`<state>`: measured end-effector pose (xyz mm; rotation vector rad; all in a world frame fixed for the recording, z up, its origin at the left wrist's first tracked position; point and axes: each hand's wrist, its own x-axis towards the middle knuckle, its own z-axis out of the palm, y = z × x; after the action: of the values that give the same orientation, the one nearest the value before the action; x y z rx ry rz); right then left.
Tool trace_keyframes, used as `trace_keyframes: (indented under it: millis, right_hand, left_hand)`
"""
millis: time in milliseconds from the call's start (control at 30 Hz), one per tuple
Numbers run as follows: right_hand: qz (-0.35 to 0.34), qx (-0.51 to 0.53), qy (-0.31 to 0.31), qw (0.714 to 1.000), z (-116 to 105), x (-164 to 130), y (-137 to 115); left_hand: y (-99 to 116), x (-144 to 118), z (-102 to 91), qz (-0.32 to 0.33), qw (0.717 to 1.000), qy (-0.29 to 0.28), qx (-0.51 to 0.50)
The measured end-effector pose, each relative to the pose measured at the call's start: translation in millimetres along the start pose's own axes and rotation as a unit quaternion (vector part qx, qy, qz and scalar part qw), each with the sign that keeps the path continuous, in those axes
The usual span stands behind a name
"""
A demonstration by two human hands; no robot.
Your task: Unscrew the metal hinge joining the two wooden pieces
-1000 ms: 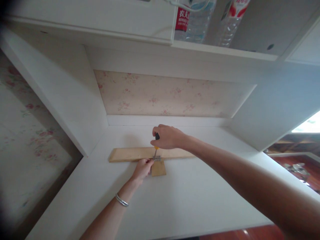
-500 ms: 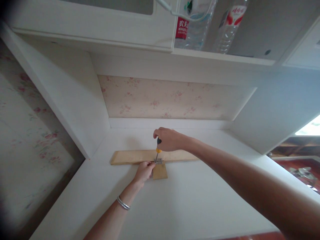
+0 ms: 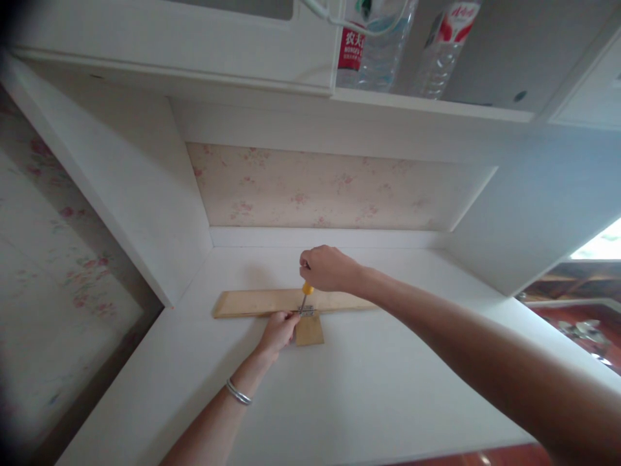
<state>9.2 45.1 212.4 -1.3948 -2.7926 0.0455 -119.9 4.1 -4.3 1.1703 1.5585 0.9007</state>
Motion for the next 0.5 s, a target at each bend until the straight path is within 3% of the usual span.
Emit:
trace_keyframes:
  millis: [100, 267, 400, 500]
  right_hand:
    - [-0.043, 0.016, 0.001, 0.999, -0.7, -1.0, 0.8]
    - [0.030, -0.007, -0.023, 0.999, -3.5, -1.7, 1.6]
    - [-0.026, 0.000, -0.026, 0.999, -5.1, -1.1, 1.9]
    - [0.034, -0.020, -0.014, 0.999, -4.6, -1.5, 0.9]
  left_hand:
    - [-1.0, 0.7, 0.2, 0.002, 1.000, -0.005, -0.004]
    - [-1.0, 0.2, 0.2, -0.003, 1.000, -0.002, -0.009]
    - [-1.3, 0.4, -0.5, 0.013, 1.000, 0.002, -0.001]
    - [-2.5, 1.8, -0.3, 0.011, 1.000, 0.005, 0.010]
